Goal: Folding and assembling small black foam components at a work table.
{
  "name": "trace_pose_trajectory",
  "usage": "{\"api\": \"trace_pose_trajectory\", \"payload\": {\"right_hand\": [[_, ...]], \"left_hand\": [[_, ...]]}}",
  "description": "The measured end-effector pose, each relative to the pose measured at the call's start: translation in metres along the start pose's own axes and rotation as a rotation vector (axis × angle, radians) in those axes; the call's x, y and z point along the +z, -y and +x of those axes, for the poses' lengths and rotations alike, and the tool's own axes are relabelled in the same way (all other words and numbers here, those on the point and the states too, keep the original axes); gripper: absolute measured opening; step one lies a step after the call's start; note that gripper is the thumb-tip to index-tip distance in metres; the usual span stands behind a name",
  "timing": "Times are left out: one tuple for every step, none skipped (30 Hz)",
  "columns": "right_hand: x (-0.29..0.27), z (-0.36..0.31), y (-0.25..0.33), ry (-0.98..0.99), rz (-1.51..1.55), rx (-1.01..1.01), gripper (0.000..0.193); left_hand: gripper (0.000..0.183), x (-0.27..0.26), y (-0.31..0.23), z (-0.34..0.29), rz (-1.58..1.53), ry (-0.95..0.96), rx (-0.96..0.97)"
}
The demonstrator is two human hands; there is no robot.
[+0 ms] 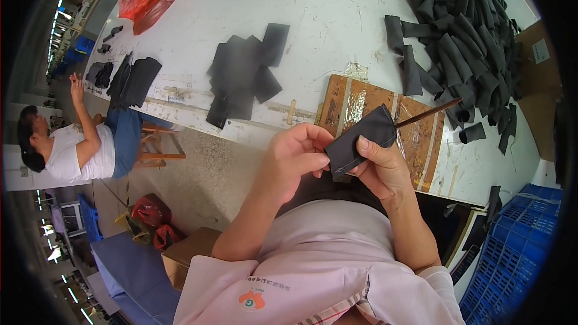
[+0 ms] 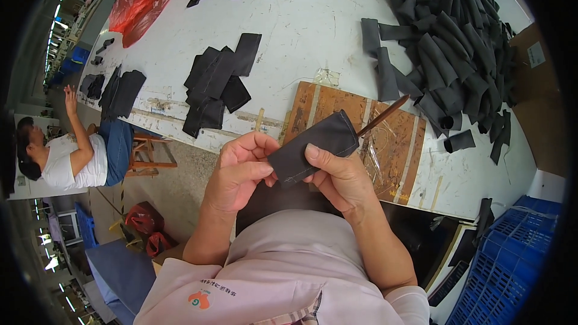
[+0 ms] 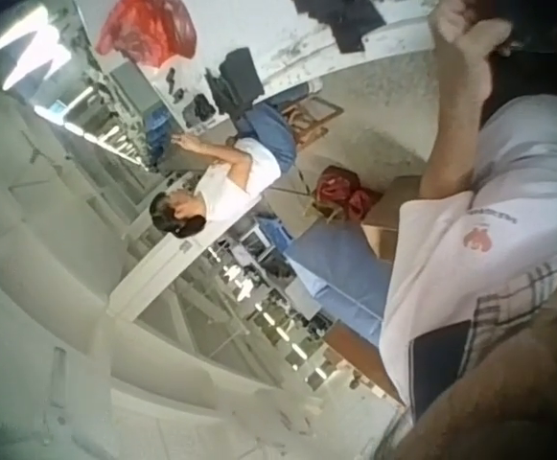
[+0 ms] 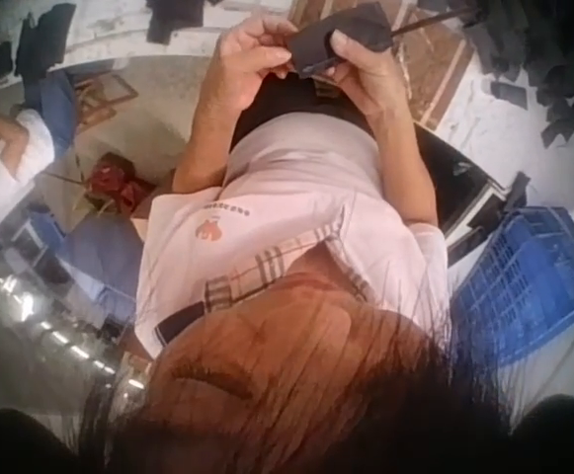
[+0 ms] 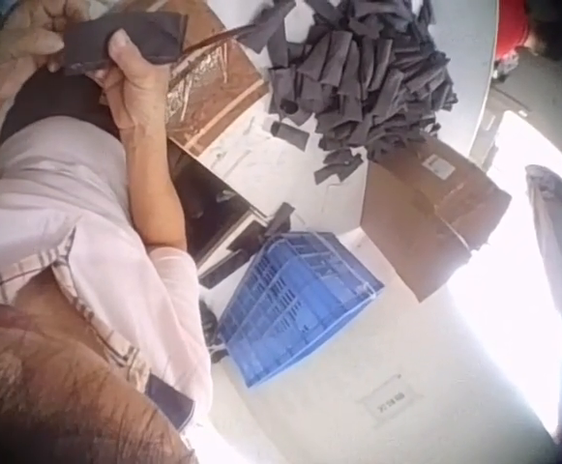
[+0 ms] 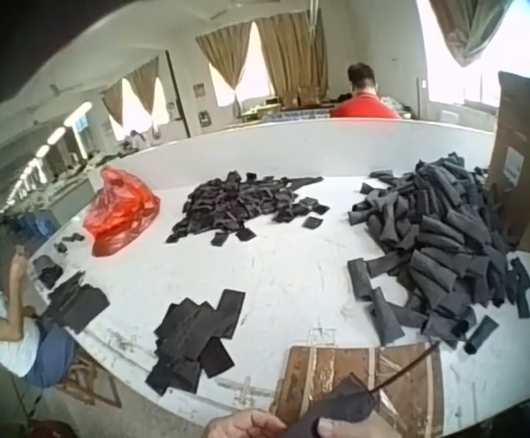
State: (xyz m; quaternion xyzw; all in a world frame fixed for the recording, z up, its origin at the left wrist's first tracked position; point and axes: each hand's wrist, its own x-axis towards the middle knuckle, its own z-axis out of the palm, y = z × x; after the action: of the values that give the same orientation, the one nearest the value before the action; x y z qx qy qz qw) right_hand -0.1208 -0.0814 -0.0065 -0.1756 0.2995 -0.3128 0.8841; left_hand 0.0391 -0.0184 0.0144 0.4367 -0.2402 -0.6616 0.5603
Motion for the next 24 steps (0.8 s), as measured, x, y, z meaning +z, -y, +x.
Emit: {"api": "trace_pose_trajectory", "payload": {"right_hand": [[0.000,0.001,0.001,-0.001,-0.002,0.000,0.020],[-0.001,0.002,0.001,-0.005,-0.026,-0.004,0.020],[0.000,0.003,0.001,-0.009,-0.050,-0.010,0.020],[0.002,0.004,0.001,-0.008,-0.051,-0.011,0.020],[0.005,0.004,-0.001,-0.043,-0.090,-0.052,0.020],[0.008,0.004,-0.003,-0.076,-0.129,-0.095,0.021],[0.006,0.004,-0.004,-0.069,-0.130,-0.094,0.021],[0.001,0.004,-0.005,-0.028,-0.123,-0.087,0.024],[-0.003,0.007,-0.006,0.029,-0.114,-0.079,0.027],[-0.004,0.007,-0.007,0.041,-0.088,-0.061,0.027],[-0.006,0.008,-0.010,0.070,-0.062,-0.030,0.027],[-0.009,0.007,-0.011,0.085,-0.055,-0.018,0.027],[-0.015,0.009,-0.012,0.091,-0.048,-0.009,0.027],[-0.014,0.008,-0.012,0.093,-0.062,-0.012,0.025],[-0.013,0.007,-0.010,0.085,-0.079,-0.019,0.024],[-0.006,0.006,-0.008,0.140,-0.084,0.002,0.024],[-0.001,0.003,-0.003,0.030,-0.253,-0.004,0.019],[-0.001,0.002,-0.001,-0.081,-0.419,-0.012,0.014],[-0.009,0.002,-0.004,-0.050,-0.427,-0.004,0.014],[-0.021,0.003,-0.008,-0.248,-1.035,-0.342,0.016],[-0.024,0.006,-0.010,-0.458,-1.624,-0.712,0.021],[-0.021,0.006,-0.010,-0.437,-1.623,-0.721,0.021],[-0.012,0.000,-0.008,-0.245,-1.337,-0.794,0.021],[-0.003,-0.005,-0.008,-0.070,-1.045,-0.842,0.021]], "left_hand": [[0.022,0.000,-0.001,0.001,0.021,-0.004,-0.008],[0.022,-0.001,0.000,0.001,0.020,-0.005,-0.008],[0.021,-0.003,0.001,0.002,0.041,-0.016,0.002],[0.019,-0.004,0.001,0.003,0.063,-0.025,0.012],[0.019,-0.004,0.000,0.002,0.063,-0.028,0.014],[0.016,-0.004,0.000,0.001,0.116,-0.047,0.032],[0.013,-0.003,-0.001,0.000,0.169,-0.067,0.053],[0.013,-0.002,0.000,-0.003,0.174,-0.073,0.067],[0.011,-0.002,0.004,-0.004,0.196,-0.100,0.089],[0.010,-0.001,0.007,-0.005,0.218,-0.130,0.114],[0.009,0.001,0.011,-0.007,0.179,-0.123,0.137],[0.011,0.005,0.013,-0.010,0.157,-0.121,0.130],[0.012,0.006,0.017,-0.007,0.137,-0.085,0.112],[0.012,0.009,0.022,-0.008,0.085,-0.067,0.117],[0.011,0.008,0.031,-0.007,0.098,-0.043,0.174],[0.011,0.009,0.034,-0.011,0.090,-0.046,0.246],[0.009,0.012,0.035,-0.010,0.150,-0.119,0.314],[0.008,0.014,0.028,-0.012,0.264,-0.182,0.352],[0.006,0.014,0.022,-0.013,0.376,-0.246,0.385],[0.006,0.014,0.019,-0.013,0.384,-0.266,0.403],[0.005,0.013,0.016,-0.011,0.460,-0.283,0.403],[0.004,0.012,0.014,-0.009,0.536,-0.299,0.400],[0.004,0.012,0.014,-0.008,0.536,-0.317,0.412],[0.005,0.012,0.017,-0.008,0.586,-0.295,0.446]]}}
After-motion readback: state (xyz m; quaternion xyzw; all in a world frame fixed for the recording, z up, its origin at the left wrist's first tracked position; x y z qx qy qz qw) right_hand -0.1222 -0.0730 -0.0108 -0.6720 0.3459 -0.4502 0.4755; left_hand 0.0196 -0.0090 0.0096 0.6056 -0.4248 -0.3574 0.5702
